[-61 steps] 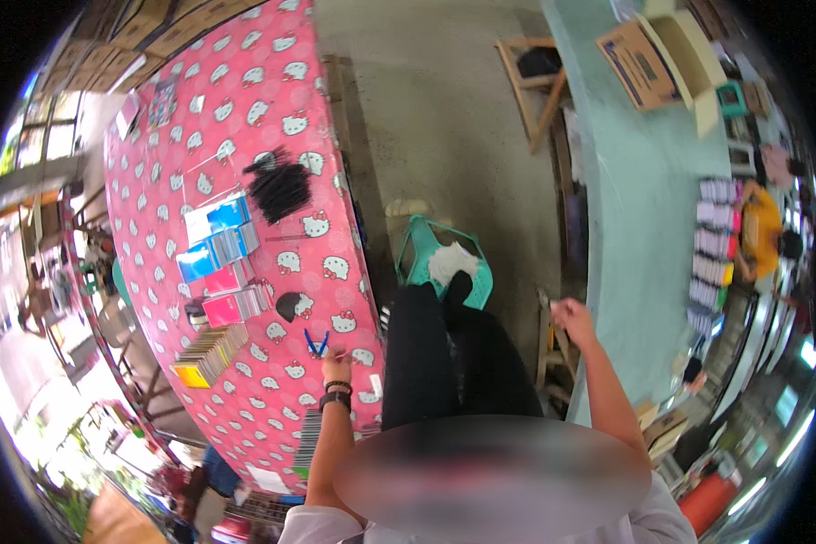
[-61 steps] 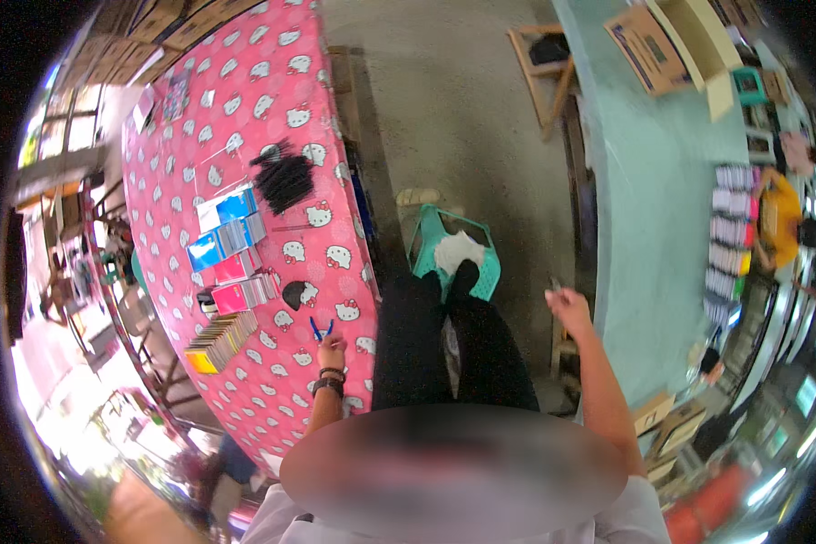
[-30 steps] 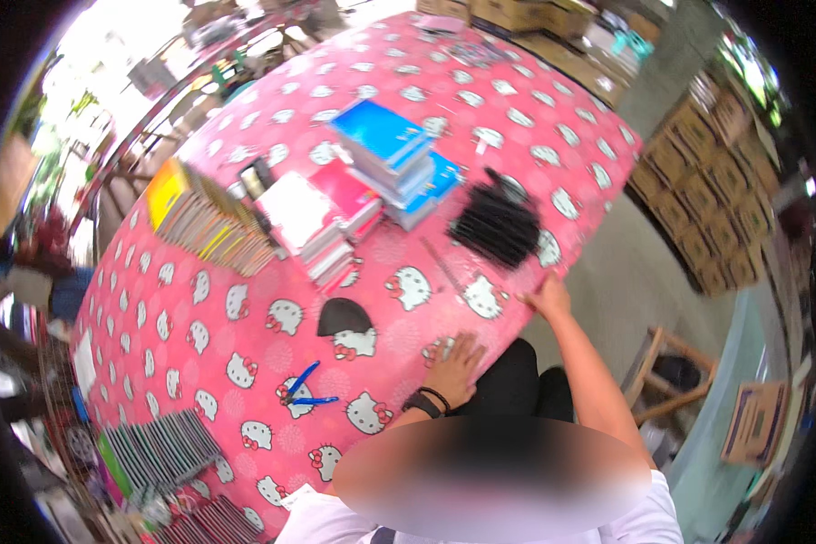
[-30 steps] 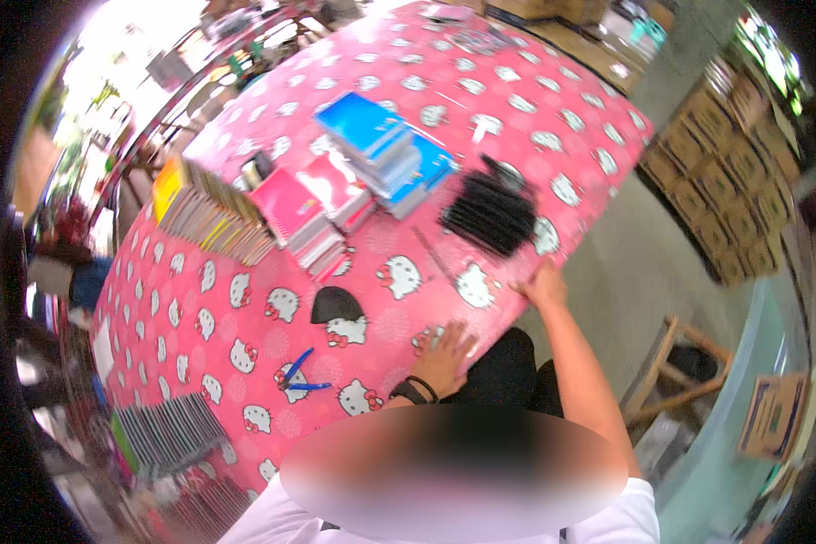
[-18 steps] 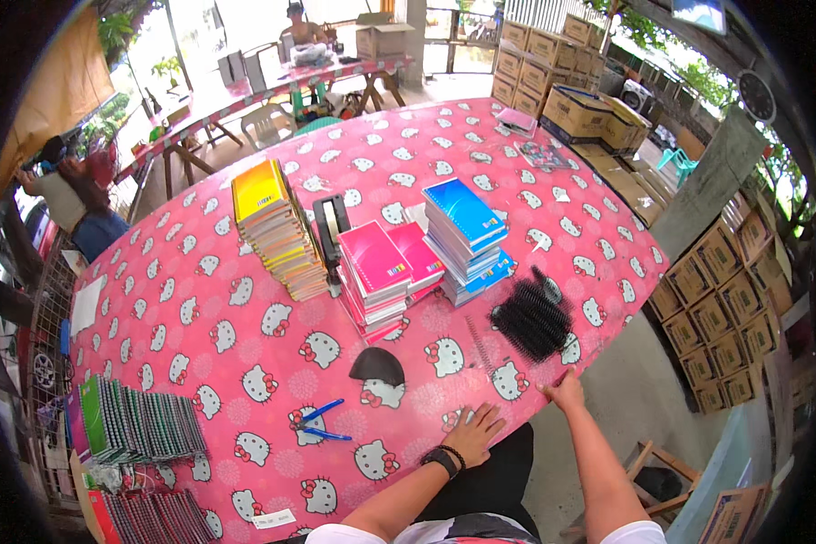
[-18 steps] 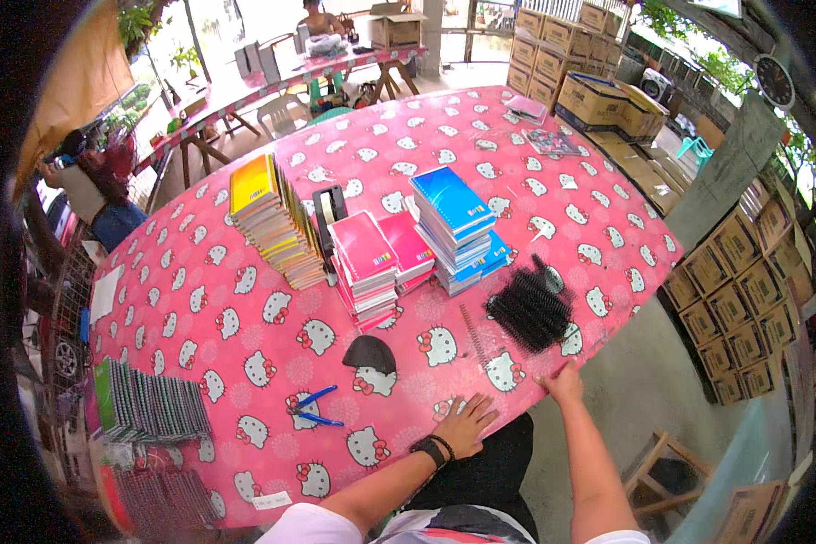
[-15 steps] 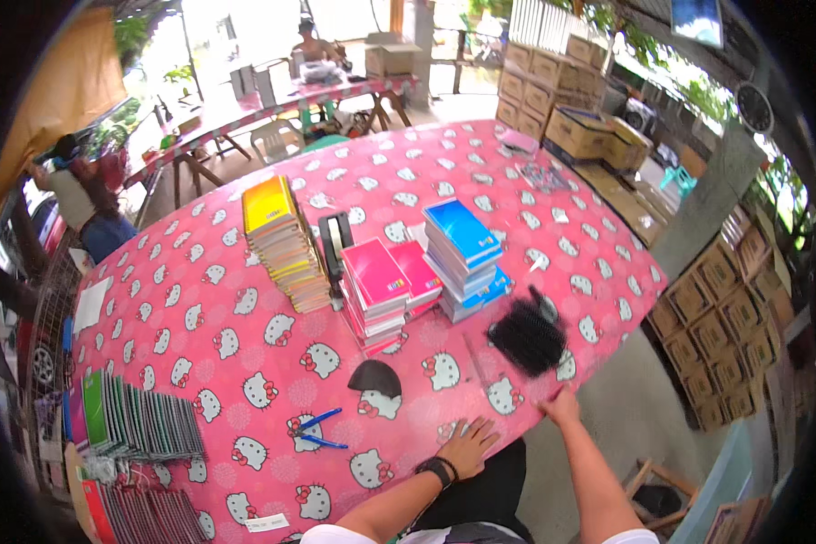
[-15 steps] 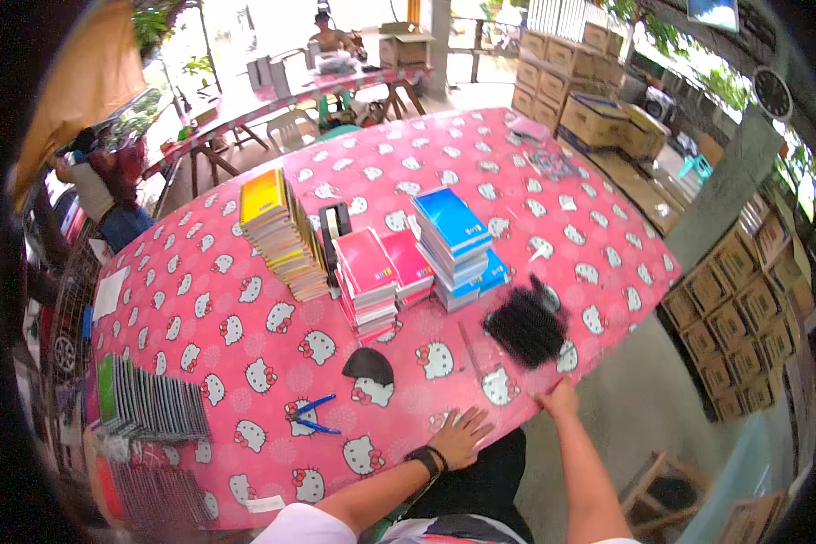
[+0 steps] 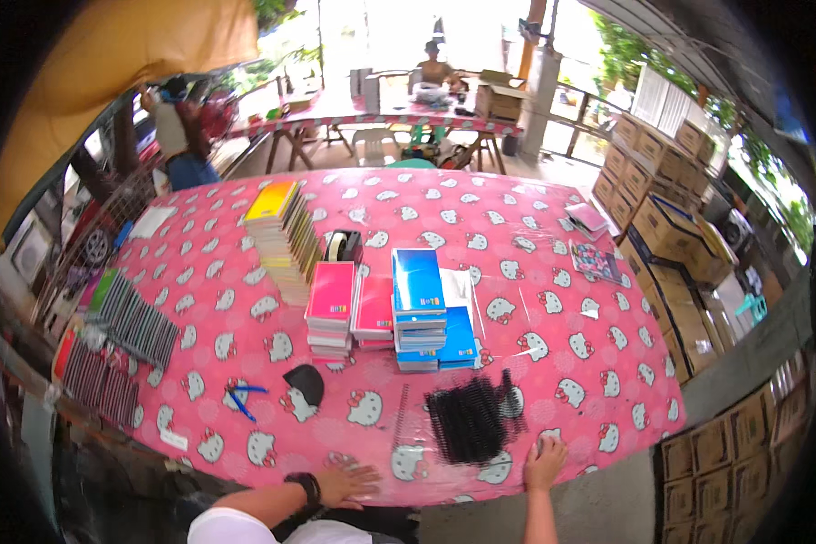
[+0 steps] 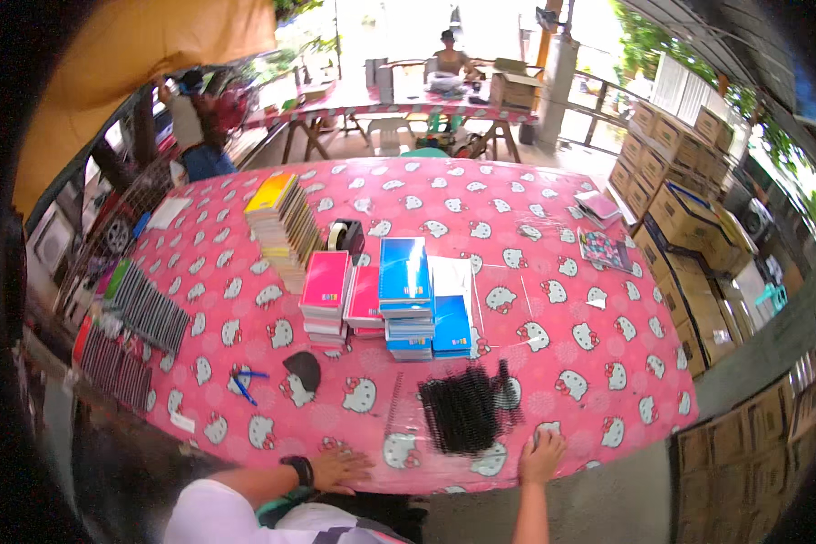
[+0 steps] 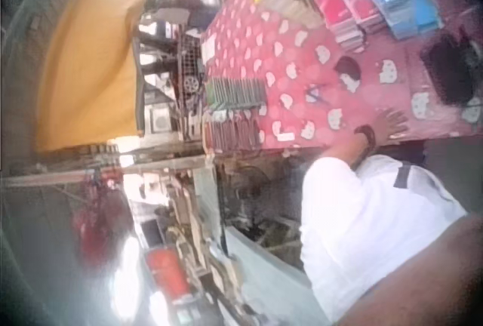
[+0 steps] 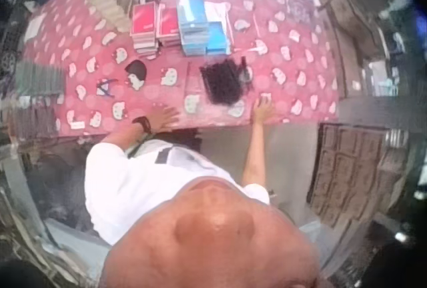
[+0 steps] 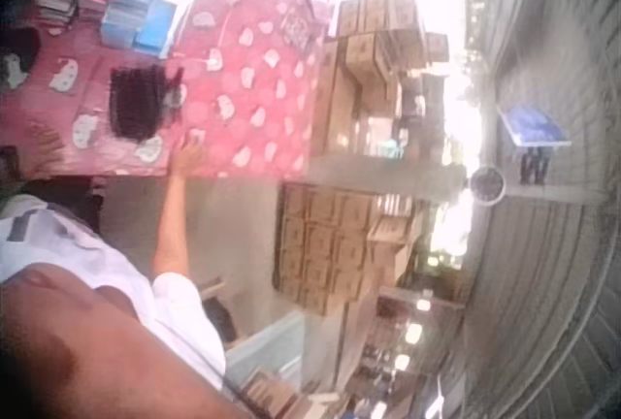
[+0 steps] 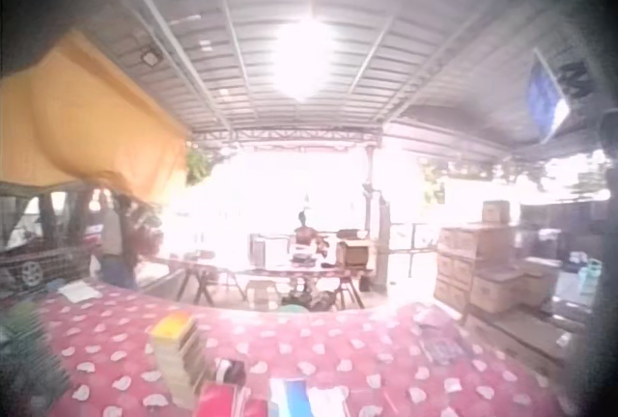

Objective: The person uses blue shears to trim excess spiral binding material from a stack of green notebooks. The person handles one stack at a time on a table, aligning the notebooks and then cutting the plastic coil ends.

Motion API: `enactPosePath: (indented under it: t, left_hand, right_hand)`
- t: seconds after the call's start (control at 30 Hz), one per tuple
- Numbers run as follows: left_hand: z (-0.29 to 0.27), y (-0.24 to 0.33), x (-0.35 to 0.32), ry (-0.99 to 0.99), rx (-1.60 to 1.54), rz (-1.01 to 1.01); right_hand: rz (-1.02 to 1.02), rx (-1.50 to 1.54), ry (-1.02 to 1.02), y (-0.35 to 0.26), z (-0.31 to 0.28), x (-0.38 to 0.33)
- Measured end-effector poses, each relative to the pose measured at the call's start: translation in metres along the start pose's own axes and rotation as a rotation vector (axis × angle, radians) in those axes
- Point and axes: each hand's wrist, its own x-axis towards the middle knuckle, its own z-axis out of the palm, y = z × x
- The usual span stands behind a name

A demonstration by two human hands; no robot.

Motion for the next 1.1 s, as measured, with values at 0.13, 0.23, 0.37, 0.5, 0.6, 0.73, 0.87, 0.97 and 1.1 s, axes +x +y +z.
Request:
enactPosePath:
  t: [0.13,0.23,0.37,0.5,0.6,0.73,0.87,0.97,1.1]
  left_hand:
    - [0.001,0.026,-0.004,-0.166,0.004,-0.141]
    - [0.017,0.068,-0.006,0.121,-0.008,-0.562]
    - [0.07,0.151,-0.037,0.694,-0.049,-1.454]
    - [0.2,0.198,-0.071,0.688,-0.367,-2.188]
    - [0.271,0.215,-0.082,0.413,-0.766,-2.489]
    - [0.32,0.215,-0.062,0.275,-0.901,-2.563]
    - [0.32,0.221,-0.073,0.285,-0.815,-2.451]
    - [0.317,0.22,-0.078,0.286,-0.781,-2.419]
    - [0.318,0.216,-0.088,0.305,-0.756,-2.426]
  right_hand:
    - [-0.011,-0.03,-0.038,0.007,0.004,-0.006]
    - [-0.058,-0.04,-0.057,0.025,0.009,-0.005]
    - [-0.116,-0.074,-0.14,0.023,0.004,-0.018]
    - [-0.148,-0.068,-0.134,0.031,0.001,-0.014]
    - [-0.236,-0.06,-0.108,0.049,0.009,-0.009]
    - [-0.34,-0.049,-0.141,0.057,0.017,0.003]
    - [-0.36,-0.043,-0.112,0.08,0.024,0.007]
    - [-0.343,-0.012,-0.128,0.076,0.021,0.009]
    - [-0.347,-0.02,-0.151,0.076,0.021,0.007]
